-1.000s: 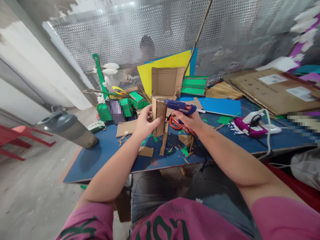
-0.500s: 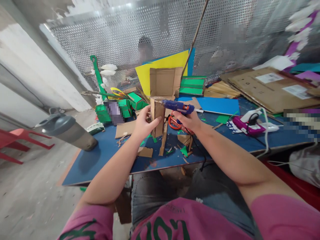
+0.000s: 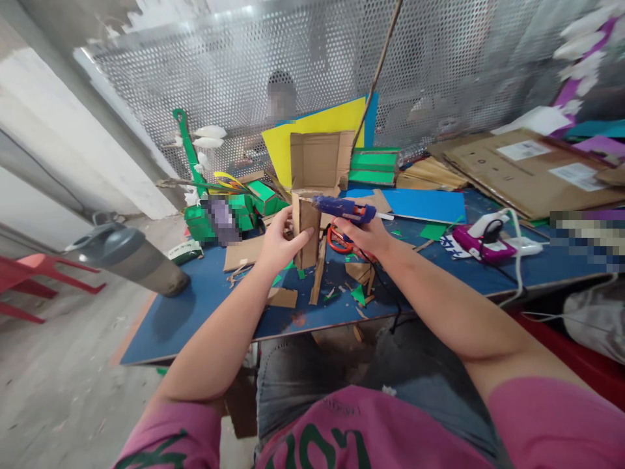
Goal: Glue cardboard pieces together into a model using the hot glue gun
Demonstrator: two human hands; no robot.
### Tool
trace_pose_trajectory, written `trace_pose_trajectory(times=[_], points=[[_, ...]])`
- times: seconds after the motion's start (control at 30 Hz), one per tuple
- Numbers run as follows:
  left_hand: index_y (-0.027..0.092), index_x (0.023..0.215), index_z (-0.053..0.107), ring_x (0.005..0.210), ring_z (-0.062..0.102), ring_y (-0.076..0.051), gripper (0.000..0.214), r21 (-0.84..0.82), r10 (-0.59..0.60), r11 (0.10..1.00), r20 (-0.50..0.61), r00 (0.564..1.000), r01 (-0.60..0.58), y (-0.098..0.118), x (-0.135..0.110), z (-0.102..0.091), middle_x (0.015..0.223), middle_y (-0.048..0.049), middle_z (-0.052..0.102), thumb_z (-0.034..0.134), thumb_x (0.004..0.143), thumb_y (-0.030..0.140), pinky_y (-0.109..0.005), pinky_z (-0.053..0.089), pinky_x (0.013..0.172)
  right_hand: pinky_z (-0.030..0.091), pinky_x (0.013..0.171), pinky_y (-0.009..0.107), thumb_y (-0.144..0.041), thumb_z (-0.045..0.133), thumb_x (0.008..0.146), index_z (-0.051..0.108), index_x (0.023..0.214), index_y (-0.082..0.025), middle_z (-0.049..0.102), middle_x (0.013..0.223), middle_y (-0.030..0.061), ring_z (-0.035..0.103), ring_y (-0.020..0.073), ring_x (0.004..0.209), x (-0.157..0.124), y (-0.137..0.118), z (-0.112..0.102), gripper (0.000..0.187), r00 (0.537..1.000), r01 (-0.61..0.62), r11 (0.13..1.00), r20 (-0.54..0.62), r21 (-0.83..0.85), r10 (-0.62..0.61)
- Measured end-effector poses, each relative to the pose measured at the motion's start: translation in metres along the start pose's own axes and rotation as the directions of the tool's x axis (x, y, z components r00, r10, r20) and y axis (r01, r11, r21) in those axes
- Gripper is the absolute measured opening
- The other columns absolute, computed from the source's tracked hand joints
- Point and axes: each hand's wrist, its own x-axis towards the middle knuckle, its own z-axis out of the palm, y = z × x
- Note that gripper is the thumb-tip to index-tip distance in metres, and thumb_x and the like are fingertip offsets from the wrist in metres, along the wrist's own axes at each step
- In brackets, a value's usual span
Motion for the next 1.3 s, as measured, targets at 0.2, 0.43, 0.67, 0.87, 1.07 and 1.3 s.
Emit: trace_pose_trajectory(times=[0.2, 0.43, 0.67, 0.87, 1.07, 1.3], points=[[0.023, 0.136, 0.069, 0.096, 0.066, -0.020, 0.056, -0.028, -0.010, 1.000, -0.008, 1.000, 0.010, -0.0006, -0.0002, 0.0006, 0.124, -0.0076, 0.076, 0.084, 0.085, 0.040, -0.028, 0.054, 0.074, 0.060, 0.079, 0.038, -0.053, 0.078, 0.098, 0.078, 0.098, -0.023, 0.074, 0.087, 0.0033, 0.068, 0.0221, 0.080, 0.0002, 0.0024, -0.0020, 0.030, 0.999, 0.030, 1.000, 0.025, -0.004, -0.030], [0.023, 0.136, 0.069, 0.094, 0.066, -0.019, 0.056, -0.047, -0.020, 0.999, -0.001, 1.000, 0.020, -0.0001, 0.0004, 0.0002, 0.122, -0.0068, 0.076, 0.084, 0.085, 0.040, -0.028, 0.055, 0.074, 0.059, 0.078, 0.038, -0.051, 0.076, 0.100, 0.078, 0.099, -0.023, 0.074, 0.086, 0.0035, 0.067, 0.0212, 0.078, 0.0008, 0.0000, -0.0020, 0.029, 0.998, 0.055, 0.998, 0.033, 0.026, -0.056], [0.023, 0.136, 0.068, 0.095, 0.065, -0.020, 0.055, -0.032, -0.002, 0.999, -0.001, 1.000, 0.002, 0.0007, -0.0002, 0.0002, 0.122, -0.0072, 0.075, 0.083, 0.086, 0.039, -0.028, 0.055, 0.074, 0.056, 0.073, 0.035, -0.050, 0.076, 0.101, 0.075, 0.094, -0.023, 0.070, 0.081, 0.0017, 0.063, 0.0194, 0.075, 0.0012, 0.0029, -0.0019, 0.028, 0.997, 0.068, 0.998, 0.036, -0.007, -0.068], [0.023, 0.137, 0.068, 0.095, 0.065, -0.020, 0.055, -0.018, -0.003, 1.000, -0.006, 1.000, 0.003, -0.0009, 0.0000, 0.0005, 0.125, -0.0079, 0.075, 0.083, 0.086, 0.040, -0.030, 0.056, 0.076, 0.055, 0.072, 0.036, -0.048, 0.075, 0.102, 0.076, 0.098, -0.023, 0.071, 0.083, 0.0021, 0.063, 0.0197, 0.076, 0.0022, 0.0032, -0.0030, 0.026, 0.994, 0.098, 0.995, 0.046, -0.024, -0.097], [0.024, 0.137, 0.068, 0.095, 0.065, -0.020, 0.055, -0.022, -0.008, 1.000, -0.001, 1.000, 0.008, -0.0020, 0.0004, -0.0003, 0.125, -0.0076, 0.075, 0.083, 0.086, 0.040, -0.029, 0.055, 0.074, 0.055, 0.074, 0.036, -0.045, 0.078, 0.100, 0.076, 0.097, -0.024, 0.071, 0.083, 0.0017, 0.063, 0.0199, 0.076, 0.0015, 0.0044, -0.0038, 0.022, 0.994, 0.101, 0.995, 0.035, -0.024, -0.100], [0.023, 0.137, 0.069, 0.096, 0.066, -0.021, 0.057, -0.022, -0.003, 1.000, -0.008, 1.000, 0.003, -0.0007, -0.0001, -0.0003, 0.124, -0.0078, 0.076, 0.084, 0.086, 0.042, -0.029, 0.055, 0.075, 0.059, 0.077, 0.040, -0.056, 0.076, 0.098, 0.076, 0.096, -0.025, 0.071, 0.084, 0.0033, 0.065, 0.0227, 0.079, -0.0012, 0.0019, -0.0020, 0.032, 1.000, -0.014, 1.000, 0.023, -0.003, 0.014]])
